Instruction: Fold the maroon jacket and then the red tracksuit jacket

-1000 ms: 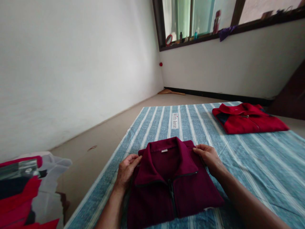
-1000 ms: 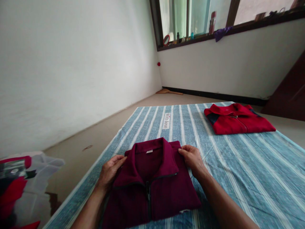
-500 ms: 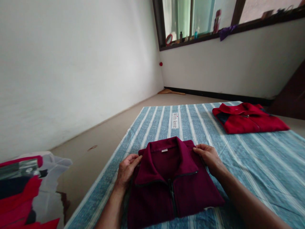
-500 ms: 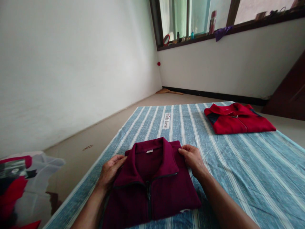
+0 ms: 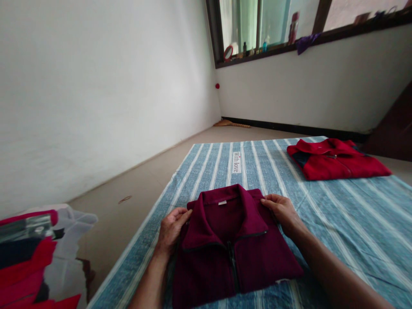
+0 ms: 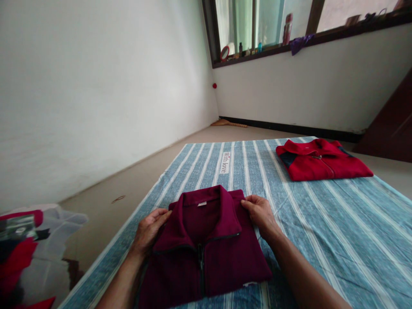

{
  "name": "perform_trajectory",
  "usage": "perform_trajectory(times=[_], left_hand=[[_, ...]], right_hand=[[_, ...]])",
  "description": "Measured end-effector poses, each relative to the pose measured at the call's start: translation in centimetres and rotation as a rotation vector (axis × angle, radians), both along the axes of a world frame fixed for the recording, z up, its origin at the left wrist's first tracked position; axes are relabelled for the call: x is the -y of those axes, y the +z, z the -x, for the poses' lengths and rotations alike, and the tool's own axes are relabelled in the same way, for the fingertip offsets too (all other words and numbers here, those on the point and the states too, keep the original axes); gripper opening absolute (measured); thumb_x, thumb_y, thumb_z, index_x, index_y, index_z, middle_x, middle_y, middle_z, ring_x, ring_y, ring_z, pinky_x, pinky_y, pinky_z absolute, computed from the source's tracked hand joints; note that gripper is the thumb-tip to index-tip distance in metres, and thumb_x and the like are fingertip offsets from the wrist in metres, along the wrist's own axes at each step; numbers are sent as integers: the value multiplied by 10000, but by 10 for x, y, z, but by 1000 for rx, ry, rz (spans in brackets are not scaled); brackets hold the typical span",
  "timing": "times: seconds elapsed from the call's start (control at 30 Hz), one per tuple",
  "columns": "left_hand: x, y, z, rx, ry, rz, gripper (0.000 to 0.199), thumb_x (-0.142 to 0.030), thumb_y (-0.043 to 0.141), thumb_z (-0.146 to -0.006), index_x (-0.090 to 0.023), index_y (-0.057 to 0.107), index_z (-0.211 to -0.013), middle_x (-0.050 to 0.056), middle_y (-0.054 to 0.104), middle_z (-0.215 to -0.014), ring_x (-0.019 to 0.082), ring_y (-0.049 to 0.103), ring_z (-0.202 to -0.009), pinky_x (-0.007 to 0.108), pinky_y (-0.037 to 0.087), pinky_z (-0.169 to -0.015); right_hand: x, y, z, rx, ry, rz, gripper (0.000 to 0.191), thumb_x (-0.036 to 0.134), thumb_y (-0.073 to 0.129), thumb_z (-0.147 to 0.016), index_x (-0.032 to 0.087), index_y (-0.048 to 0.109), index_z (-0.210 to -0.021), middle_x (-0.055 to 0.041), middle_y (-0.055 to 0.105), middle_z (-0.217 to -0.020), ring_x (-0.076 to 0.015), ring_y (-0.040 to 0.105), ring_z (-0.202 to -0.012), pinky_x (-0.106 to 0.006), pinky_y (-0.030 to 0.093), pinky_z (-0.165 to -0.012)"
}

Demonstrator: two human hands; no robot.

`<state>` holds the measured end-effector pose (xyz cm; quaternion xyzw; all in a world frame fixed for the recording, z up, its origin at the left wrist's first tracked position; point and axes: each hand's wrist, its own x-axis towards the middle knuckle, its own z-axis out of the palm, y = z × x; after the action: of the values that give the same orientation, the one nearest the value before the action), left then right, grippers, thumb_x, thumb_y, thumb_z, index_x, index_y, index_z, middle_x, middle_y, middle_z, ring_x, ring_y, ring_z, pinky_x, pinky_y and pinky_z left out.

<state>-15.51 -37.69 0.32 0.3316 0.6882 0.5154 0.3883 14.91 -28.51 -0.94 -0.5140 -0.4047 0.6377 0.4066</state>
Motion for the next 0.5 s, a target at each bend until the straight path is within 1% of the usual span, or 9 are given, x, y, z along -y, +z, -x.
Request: perform_trajectory(times=[0.23, 0.5], left_hand=[[0, -1, 1, 8, -3, 6, 400, -480, 762, -586, -176, 620, -805, 1, 679, -673, 153, 607, -594, 233, 446, -565], [0, 0, 0, 20, 0, -3, 396, -475, 771, -574, -181, 618, -792, -7, 677, -664, 150, 608, -589, 231, 446, -568]], right_hand=[[-1, -3, -1, 33, 5, -25, 170, 327, 664, -621, 170, 599, -626, 14, 545, -494, -95, 432, -421, -221, 283, -404], [-2, -7, -2, 70, 22, -47, 185, 353, 656, -636, 177, 599, -640, 19, 524, -473, -97, 410, -408, -225, 258, -391]])
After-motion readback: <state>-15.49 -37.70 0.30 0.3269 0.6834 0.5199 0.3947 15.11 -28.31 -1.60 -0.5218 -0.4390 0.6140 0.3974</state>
